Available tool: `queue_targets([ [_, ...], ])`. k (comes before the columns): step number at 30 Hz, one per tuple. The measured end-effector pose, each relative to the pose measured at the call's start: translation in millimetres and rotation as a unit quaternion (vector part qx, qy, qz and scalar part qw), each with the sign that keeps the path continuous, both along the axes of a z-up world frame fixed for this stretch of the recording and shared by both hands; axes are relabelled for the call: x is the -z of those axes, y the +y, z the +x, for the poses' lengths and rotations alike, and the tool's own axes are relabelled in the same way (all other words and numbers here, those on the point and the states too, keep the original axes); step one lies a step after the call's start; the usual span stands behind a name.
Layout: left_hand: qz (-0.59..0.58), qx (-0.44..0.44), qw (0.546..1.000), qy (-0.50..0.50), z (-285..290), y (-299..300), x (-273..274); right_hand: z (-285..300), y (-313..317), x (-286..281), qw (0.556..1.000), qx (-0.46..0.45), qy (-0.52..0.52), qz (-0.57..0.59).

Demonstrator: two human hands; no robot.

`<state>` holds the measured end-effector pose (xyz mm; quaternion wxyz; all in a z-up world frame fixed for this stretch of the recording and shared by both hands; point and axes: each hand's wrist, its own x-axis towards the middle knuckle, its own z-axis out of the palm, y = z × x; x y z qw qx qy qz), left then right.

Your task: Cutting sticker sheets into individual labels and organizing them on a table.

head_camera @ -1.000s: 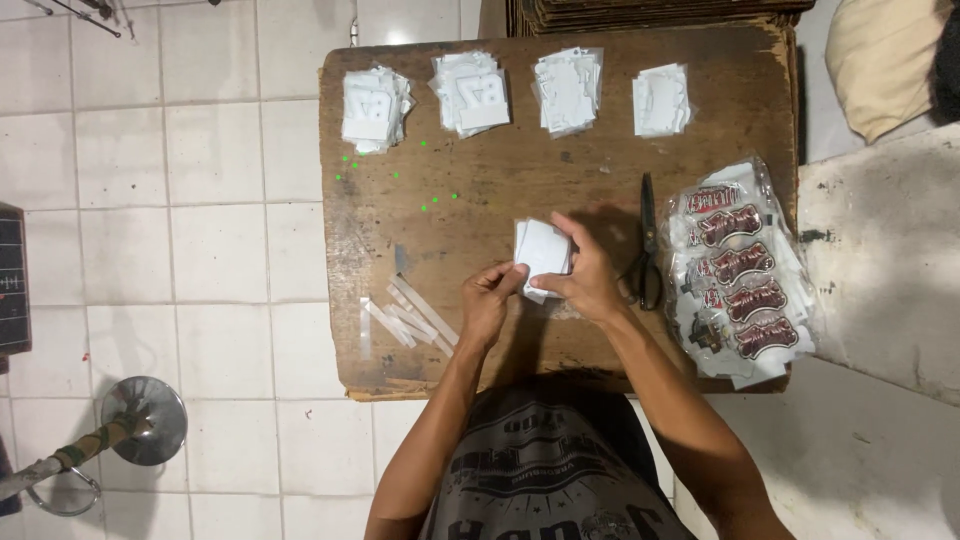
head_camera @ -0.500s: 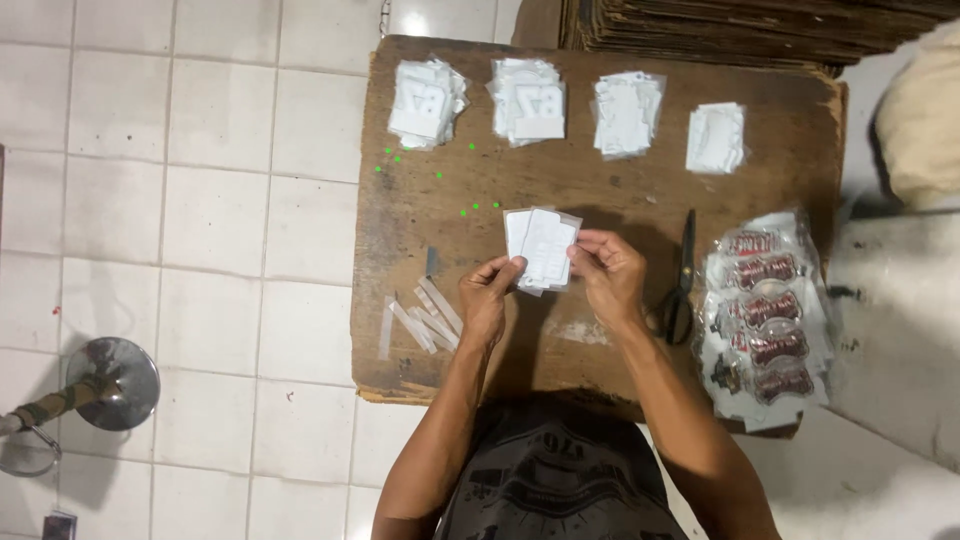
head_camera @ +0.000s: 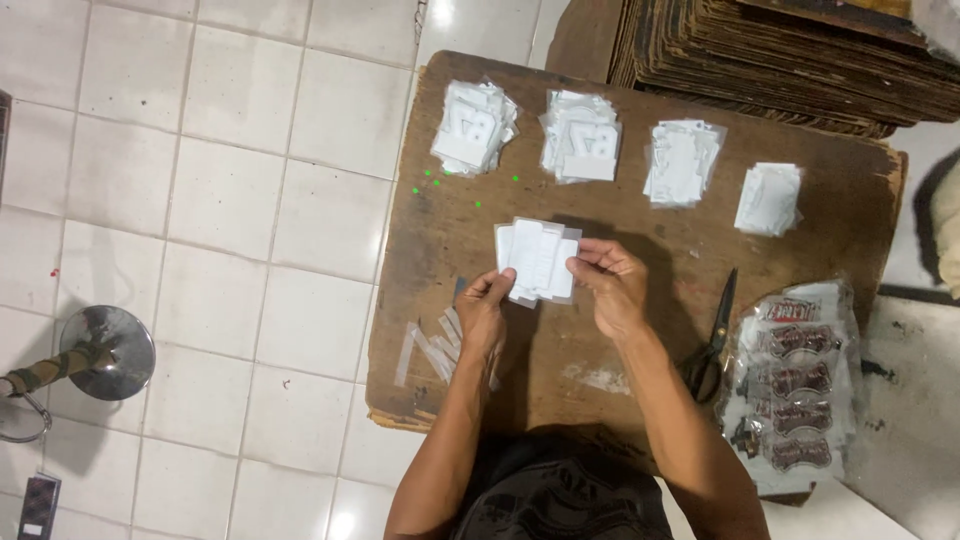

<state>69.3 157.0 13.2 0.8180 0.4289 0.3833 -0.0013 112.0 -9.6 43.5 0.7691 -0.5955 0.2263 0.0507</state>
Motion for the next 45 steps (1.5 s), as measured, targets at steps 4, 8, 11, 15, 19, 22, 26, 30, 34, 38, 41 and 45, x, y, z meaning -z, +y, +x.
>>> queue_targets([
  [4,0.015,-0.03,0.999,0.027,-2,19,21,27,0,15,0.998,0.003,0.017,-0.053],
  [8,0.025,-0.062,0.996,0.06,-22,47,31,97,36,14,0.998,-0.013,-0.016,-0.062],
  [11,0.028,-0.079,0.994,0.065,-32,56,33,164,78,30,0.999,-0.023,-0.035,-0.033],
  [15,0.017,-0.108,0.992,0.064,-25,56,-12,213,113,92,0.993,-0.049,-0.051,-0.09],
  [19,0.015,-0.11,0.992,0.056,-19,62,23,168,99,50,0.931,-0.071,-0.129,-0.334],
  [22,0.031,-0.081,0.994,0.064,-10,54,17,95,82,0,0.958,-0.174,0.006,-0.227],
  [26,0.024,-0.065,0.997,0.029,21,18,-30,52,39,23,0.978,-0.171,-0.056,-0.109],
  [30,0.055,-0.049,0.997,0.022,22,10,-2,71,7,33,0.972,-0.097,-0.085,-0.196],
  [34,0.062,-0.062,0.996,0.026,16,6,-5,124,-10,-37,0.973,-0.039,-0.043,-0.223],
  [38,0.073,-0.055,0.995,0.029,5,1,11,173,-54,44,0.909,-0.072,-0.101,-0.398],
  [41,0.077,-0.042,0.996,0.027,3,4,18,142,-37,24,0.892,-0.092,-0.091,-0.433],
  [45,0.078,0.05,0.995,0.02,10,-10,14,63,-12,-18,0.97,-0.212,0.034,-0.117],
])
